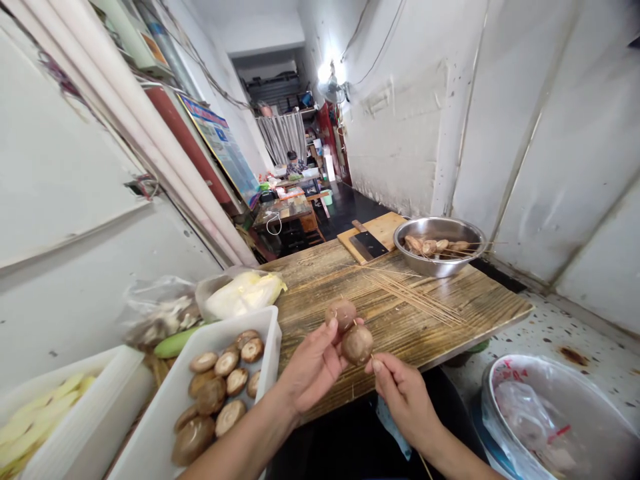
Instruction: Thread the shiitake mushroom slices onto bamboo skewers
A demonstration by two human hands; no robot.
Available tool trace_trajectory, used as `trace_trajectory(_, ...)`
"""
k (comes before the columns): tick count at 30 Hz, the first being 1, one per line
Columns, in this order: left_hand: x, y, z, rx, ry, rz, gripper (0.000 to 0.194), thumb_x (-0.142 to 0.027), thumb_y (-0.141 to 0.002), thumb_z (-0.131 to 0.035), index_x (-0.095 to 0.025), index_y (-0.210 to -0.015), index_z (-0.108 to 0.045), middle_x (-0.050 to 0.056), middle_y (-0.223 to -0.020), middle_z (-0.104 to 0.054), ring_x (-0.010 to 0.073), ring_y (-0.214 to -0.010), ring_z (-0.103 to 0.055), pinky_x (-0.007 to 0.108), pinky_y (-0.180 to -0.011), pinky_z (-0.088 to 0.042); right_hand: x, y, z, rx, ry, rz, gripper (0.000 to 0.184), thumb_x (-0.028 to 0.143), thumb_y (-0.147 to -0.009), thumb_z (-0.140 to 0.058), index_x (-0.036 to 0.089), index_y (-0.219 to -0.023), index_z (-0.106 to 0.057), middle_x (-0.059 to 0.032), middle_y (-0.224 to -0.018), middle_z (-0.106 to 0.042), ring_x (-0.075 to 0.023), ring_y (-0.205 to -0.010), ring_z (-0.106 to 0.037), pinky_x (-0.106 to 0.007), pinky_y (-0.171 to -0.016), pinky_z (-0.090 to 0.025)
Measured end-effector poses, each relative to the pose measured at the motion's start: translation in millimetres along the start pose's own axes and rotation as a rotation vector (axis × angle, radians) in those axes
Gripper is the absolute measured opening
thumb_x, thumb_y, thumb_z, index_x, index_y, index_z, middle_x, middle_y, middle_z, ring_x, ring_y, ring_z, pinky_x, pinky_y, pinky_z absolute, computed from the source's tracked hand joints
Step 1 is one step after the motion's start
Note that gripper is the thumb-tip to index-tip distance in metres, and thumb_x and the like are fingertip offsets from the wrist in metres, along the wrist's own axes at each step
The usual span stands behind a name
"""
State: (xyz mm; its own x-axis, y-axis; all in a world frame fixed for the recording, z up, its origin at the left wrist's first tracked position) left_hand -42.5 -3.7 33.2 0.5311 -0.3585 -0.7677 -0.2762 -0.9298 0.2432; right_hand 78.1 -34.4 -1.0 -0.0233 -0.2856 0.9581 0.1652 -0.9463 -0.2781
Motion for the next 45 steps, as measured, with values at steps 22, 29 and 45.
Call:
trace_trajectory(22,58.6,-131.8,9.4,-0.248,0.319,0.007,0.014,-0.019,-0.086,-0.054,-0.011,-0.076,-0.058,0.007,-0.075,-0.065,0.0126,-0.07,-0.066,0.02,-0.06,-0.055,-77.0,-52.2,33.8,-0.124,-0.021,-0.15,0.026,0.039,-0.084,-0.045,0.018,-0.075,-0.057,0.0086,-0.045,-0.037,-0.0081,-0.038,-0.032,-0.02,-0.04,-0.026)
trace_trajectory(29,95.0,-139.4,28.2,-0.311,0.328,0.037,0.013,-0.016,-0.085,-0.055,-0.009,-0.074,-0.058,0.007,-0.069,-0.063,0.0098,-0.06,-0.063,0.014,-0.05,-0.05,-104.5,-48.1,34.4,-0.134,0.101,-0.181,0.027,0.035,-0.09,-0.045,0.017,-0.072,-0.056,0.0049,-0.056,-0.049,-0.009,-0.046,-0.041,-0.021,-0.045,-0.033)
trace_trajectory(45,97.6,-129.2,32.5,-0.173,0.351,0.001,0.017,-0.026,-0.086,-0.054,-0.011,-0.084,-0.061,0.008,-0.081,-0.065,0.0097,-0.066,-0.063,0.016,-0.054,-0.05,-105.1,-50.9,28.4,-0.109,0.198,-0.13,0.033,0.038,-0.094,-0.045,0.015,-0.074,-0.056,0.0029,-0.065,-0.056,-0.01,-0.055,-0.052,-0.024,-0.056,-0.043)
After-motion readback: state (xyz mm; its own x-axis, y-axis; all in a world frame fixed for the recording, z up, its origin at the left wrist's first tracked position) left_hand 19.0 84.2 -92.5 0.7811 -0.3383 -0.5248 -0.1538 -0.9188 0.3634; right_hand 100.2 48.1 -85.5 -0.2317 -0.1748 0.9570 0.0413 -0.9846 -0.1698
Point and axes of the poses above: each hand's wrist, its own y-axis away from the middle knuckle, its own z-axis out of the back of the hand, x = y × z, the point moved 7 cm from there along -y, towards the middle knuckle
